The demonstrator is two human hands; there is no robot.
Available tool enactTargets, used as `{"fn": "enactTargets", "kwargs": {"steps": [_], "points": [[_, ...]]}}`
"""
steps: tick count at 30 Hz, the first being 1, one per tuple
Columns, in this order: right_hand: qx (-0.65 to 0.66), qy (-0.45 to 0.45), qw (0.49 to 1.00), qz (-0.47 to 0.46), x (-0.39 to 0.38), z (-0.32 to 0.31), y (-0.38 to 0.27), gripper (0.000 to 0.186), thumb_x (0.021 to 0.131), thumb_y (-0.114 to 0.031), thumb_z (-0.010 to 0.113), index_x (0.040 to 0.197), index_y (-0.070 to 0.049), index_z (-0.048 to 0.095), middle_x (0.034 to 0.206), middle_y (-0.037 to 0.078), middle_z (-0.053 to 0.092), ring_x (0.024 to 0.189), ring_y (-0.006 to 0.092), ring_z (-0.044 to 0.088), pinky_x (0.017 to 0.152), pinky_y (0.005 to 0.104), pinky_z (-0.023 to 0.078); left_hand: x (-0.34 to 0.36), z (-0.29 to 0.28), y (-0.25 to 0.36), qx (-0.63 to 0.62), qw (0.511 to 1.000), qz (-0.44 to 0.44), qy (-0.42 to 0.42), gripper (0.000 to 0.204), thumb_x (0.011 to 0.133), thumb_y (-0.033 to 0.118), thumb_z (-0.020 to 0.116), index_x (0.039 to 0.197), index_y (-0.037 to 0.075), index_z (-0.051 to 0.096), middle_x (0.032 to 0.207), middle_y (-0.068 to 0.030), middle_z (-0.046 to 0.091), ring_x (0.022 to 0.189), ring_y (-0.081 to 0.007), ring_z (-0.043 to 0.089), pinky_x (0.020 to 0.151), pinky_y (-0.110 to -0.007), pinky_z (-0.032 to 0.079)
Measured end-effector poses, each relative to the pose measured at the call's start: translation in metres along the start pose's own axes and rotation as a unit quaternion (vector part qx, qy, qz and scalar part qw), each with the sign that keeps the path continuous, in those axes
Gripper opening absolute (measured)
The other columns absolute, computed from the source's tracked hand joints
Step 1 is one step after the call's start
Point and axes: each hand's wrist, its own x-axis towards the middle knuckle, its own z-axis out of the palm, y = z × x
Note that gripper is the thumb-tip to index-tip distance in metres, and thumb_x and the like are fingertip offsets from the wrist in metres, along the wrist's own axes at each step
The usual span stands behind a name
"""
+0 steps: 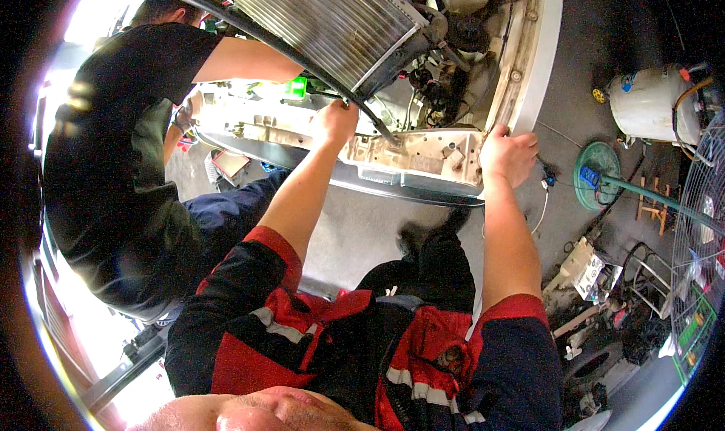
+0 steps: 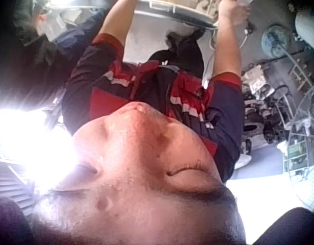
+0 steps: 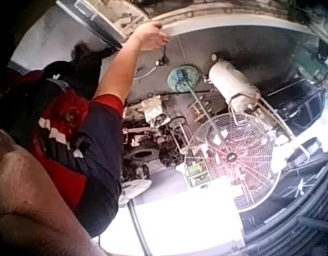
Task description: The person works with a colleague to repair the radiator and cooling system of a car, using their hands to hold and point at the radiator and hoses.
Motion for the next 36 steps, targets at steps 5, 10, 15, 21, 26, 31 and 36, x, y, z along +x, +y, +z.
{"fn": "enactTargets", "kwargs": {"steps": [5, 10, 15, 21, 26, 31, 36], "points": [[0.005, 0.016, 1.0, -0.007, 0.001, 0.0052, 0.0029, 0.05, 0.082, -0.037, 0.05, 0.109, 0.005, 0.05, 0.112, 0.025, 0.057, 0.105, 0.0392, 0.057, 0.092, 0.0462, 0.046, -0.0016, -0.0014, 0.0014, 0.001, 1.0, 0.003, 0.001, 0.044, 0.084, 0.042, 0.042, 0.095, 0.009, 0.07, 0.098, -0.0164, 0.069, 0.1, -0.0328, 0.063, 0.096, -0.046, 0.038], [0.003, 0.02, 1.0, -0.01, 0.0019, 0.0064, 0.0038, 0.05, 0.082, -0.037, 0.051, 0.109, 0.006, 0.05, 0.112, 0.025, 0.057, 0.104, 0.0392, 0.057, 0.091, 0.0465, 0.046, 0.0002, -0.0002, 0.0004, 0.001, 1.0, 0.004, -0.005, 0.045, 0.084, 0.042, 0.042, 0.096, 0.009, 0.07, 0.098, -0.0168, 0.069, 0.1, -0.033, 0.063, 0.095, -0.046, 0.038], [0.004, -0.014, 1.0, -0.003, 0.0019, 0.0021, 0.0023, 0.055, 0.083, -0.04, 0.05, 0.114, 0.006, 0.047, 0.118, 0.027, 0.054, 0.109, 0.0408, 0.055, 0.093, 0.0489, 0.045, 0.001, 0.0011, -0.0016, -0.006, 1.0, 0.002, -0.006, 0.045, 0.084, 0.042, 0.042, 0.095, 0.009, 0.07, 0.098, -0.0173, 0.069, 0.1, -0.0334, 0.063, 0.095, -0.046, 0.038], [0.005, -0.018, 1.0, 0.009, 0.0006, -0.0009, 0.0008, 0.055, 0.083, -0.04, 0.05, 0.115, 0.005, 0.047, 0.117, 0.027, 0.053, 0.109, 0.0405, 0.055, 0.092, 0.049, 0.045, -0.0012, -0.0015, 0.0023, 0.002, 1.0, 0.0, -0.004, 0.045, 0.085, 0.042, 0.042, 0.095, 0.008, 0.07, 0.097, -0.0177, 0.069, 0.099, -0.0338, 0.063, 0.095, -0.046, 0.038], [0.015, -0.008, 1.0, 0.002, 0.0023, 0.0025, 0.003, 0.055, 0.083, -0.04, 0.05, 0.113, 0.005, 0.047, 0.117, 0.027, 0.054, 0.108, 0.0406, 0.056, 0.092, 0.0488, 0.046, -0.002, -0.0036, 0.0031, 0.005, 1.0, -0.002, -0.008, 0.045, 0.085, 0.042, 0.042, 0.095, 0.008, 0.07, 0.097, -0.0181, 0.069, 0.099, -0.0341, 0.063, 0.096, -0.046, 0.038], [0.014, -0.005, 1.0, -0.003, 0.0022, 0.0032, 0.0027, 0.055, 0.083, -0.04, 0.051, 0.113, 0.006, 0.048, 0.116, 0.027, 0.055, 0.108, 0.0405, 0.056, 0.092, 0.0487, 0.046, -0.0011, -0.0027, 0.0014, 0.006, 1.0, 0.0, -0.002, 0.046, 0.085, 0.043, 0.041, 0.094, 0.008, 0.07, 0.097, -0.018, 0.069, 0.099, -0.0337, 0.063, 0.096, -0.046, 0.038], [0.01, -0.004, 1.0, -0.003, 0.0032, 0.0053, 0.0045, 0.056, 0.083, -0.04, 0.051, 0.114, 0.006, 0.047, 0.117, 0.026, 0.055, 0.109, 0.0403, 0.056, 0.093, 0.0484, 0.045, -0.0005, -0.0007, 0.0012, 0.007, 1.0, 0.003, -0.002, 0.047, 0.085, 0.043, 0.041, 0.095, 0.008, 0.07, 0.098, -0.0177, 0.069, 0.1, -0.0337, 0.063, 0.096, -0.047, 0.038]]}}
